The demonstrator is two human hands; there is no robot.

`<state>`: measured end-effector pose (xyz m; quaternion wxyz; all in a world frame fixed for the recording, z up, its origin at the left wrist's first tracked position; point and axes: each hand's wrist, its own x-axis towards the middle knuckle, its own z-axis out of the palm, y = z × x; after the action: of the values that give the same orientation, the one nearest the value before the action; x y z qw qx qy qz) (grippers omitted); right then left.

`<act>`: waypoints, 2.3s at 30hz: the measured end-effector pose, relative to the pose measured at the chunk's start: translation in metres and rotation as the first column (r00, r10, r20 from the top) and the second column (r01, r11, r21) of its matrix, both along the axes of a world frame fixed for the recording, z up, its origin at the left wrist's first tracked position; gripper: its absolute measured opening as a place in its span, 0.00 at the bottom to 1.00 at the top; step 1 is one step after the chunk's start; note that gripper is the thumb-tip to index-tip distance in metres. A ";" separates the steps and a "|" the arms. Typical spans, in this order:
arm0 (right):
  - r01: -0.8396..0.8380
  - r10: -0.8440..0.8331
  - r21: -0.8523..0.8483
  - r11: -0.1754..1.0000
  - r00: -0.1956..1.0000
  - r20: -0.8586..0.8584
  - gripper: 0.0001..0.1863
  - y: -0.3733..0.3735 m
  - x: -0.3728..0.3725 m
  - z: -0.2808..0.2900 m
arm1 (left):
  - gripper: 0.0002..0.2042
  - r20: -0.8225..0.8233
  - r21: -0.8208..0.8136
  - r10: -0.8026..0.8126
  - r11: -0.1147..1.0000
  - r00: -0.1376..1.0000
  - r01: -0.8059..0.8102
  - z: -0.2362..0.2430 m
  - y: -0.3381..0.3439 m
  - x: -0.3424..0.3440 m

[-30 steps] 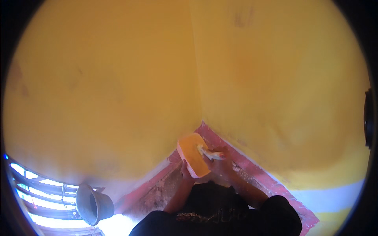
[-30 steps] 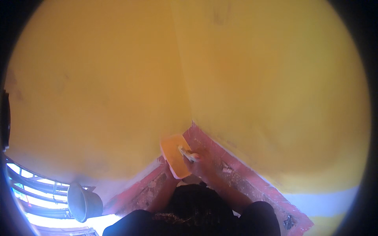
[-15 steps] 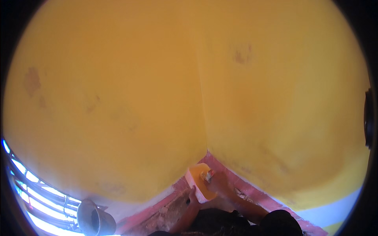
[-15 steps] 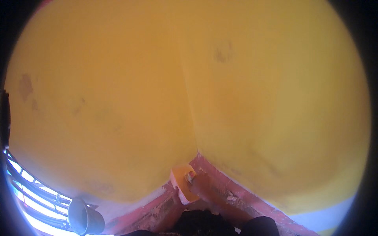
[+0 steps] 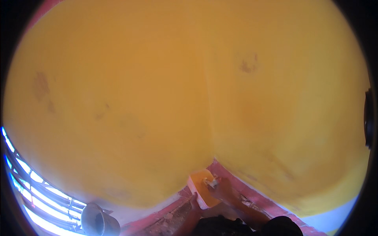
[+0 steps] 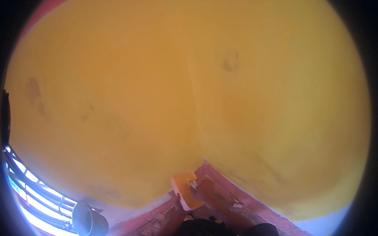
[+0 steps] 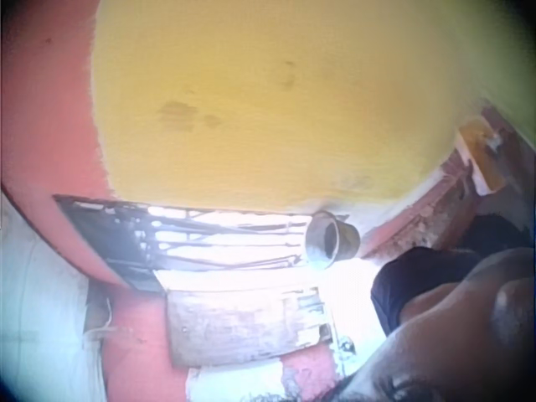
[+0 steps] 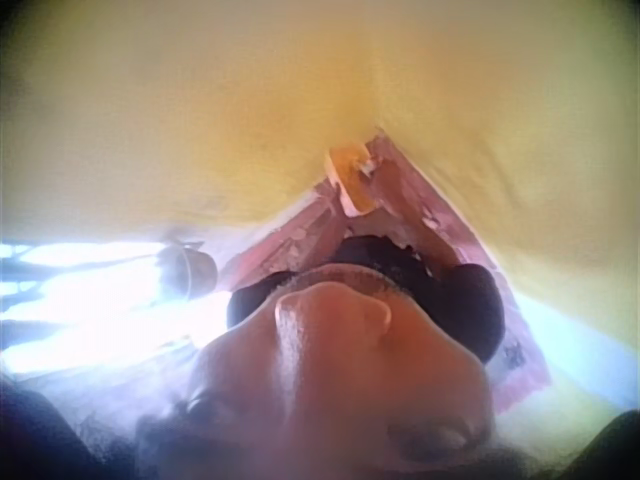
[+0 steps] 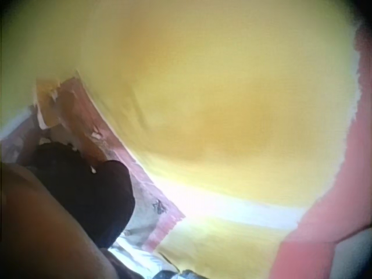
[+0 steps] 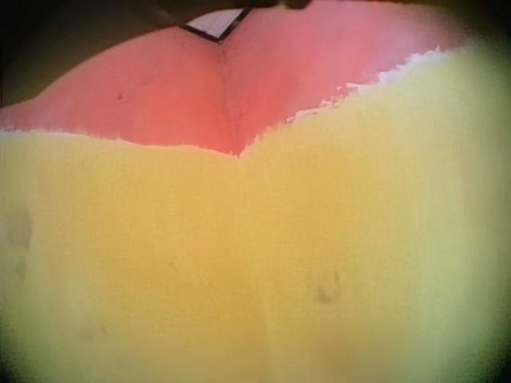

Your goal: The person paints a yellow wall using a large brush and paint from a yellow container.

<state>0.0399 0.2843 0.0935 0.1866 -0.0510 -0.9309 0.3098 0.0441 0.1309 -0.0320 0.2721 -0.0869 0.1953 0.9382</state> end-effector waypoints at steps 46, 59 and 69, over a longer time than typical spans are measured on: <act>-0.064 0.058 -0.238 0.969 0.998 -0.033 0.15 -0.005 0.011 -0.014 | 0.31 0.047 -0.047 -0.070 0.996 0.996 0.072 0.043 -0.014 -0.001; -0.005 -0.038 -0.919 0.394 0.999 -0.021 0.20 -0.012 0.000 0.000 | 0.32 -0.130 0.092 0.029 0.996 0.991 -0.017 0.062 -0.022 -0.006; -0.009 0.015 -0.941 0.338 1.000 -0.004 0.20 -0.016 -0.002 0.011 | 0.34 -0.228 0.153 0.050 0.988 0.972 -0.015 0.064 -0.030 -0.009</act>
<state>0.0380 0.2683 0.1047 0.1184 -0.1430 -0.5839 0.7903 0.0355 0.1011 0.0315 0.2379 0.0403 0.1527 0.9584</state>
